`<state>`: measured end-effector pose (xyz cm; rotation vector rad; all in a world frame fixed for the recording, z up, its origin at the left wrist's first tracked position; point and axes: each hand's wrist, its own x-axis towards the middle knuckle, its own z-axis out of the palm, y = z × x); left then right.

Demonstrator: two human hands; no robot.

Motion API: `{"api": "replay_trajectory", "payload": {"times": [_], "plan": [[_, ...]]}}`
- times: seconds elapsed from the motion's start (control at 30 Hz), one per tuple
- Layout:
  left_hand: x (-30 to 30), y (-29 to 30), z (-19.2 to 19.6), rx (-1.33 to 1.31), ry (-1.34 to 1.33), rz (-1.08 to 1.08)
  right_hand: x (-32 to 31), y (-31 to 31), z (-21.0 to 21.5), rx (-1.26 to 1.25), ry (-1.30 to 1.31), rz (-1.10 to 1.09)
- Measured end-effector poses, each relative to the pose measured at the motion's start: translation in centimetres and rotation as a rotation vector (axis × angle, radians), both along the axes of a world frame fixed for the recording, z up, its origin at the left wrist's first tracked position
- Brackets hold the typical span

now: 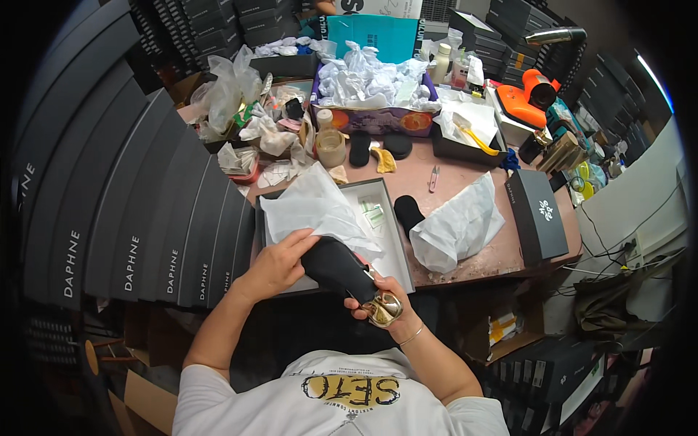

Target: Inspecting and packaging shoes into branded boxes with tissue paper.

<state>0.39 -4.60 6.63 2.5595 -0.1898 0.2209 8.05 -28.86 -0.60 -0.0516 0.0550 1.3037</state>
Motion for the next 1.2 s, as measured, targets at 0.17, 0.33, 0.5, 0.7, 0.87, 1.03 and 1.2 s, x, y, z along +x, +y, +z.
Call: {"api": "replay_trajectory", "payload": {"times": [0.17, 0.33, 0.5, 0.7, 0.87, 1.03, 1.2], "plan": [[-1.3, -2.8, 2.4, -0.108, 0.005, -0.142, 2.2, -0.5, -1.3, -0.144, -0.213, 0.052], [-0.6, -7.1, 3.2, 0.057, -0.219, -0.247, 0.2, 5.5, 1.1, -0.457, -0.545, -0.533], [-1.8, -8.4, 1.0, 0.04, -0.247, -0.27, 4.1, 5.5, -1.0, -0.041, -0.434, -0.345], [-1.7, -11.6, 0.5, -0.269, -0.247, -0.243, 1.6, 6.2, -1.3, -0.49, -0.942, -0.553], [-3.3, -14.5, -1.5, -0.36, -0.202, -0.275, 1.8, 5.8, 0.0, -0.3, -0.806, -0.485], [-4.2, -12.6, -2.8, -0.237, -0.445, -0.232, 0.5, 7.3, -1.6, -0.511, -1.039, -0.534], [-6.0, -6.7, -6.8, -1.938, 0.056, 0.37, -1.3, 6.9, 0.1, -0.455, -1.049, -0.562]]}}
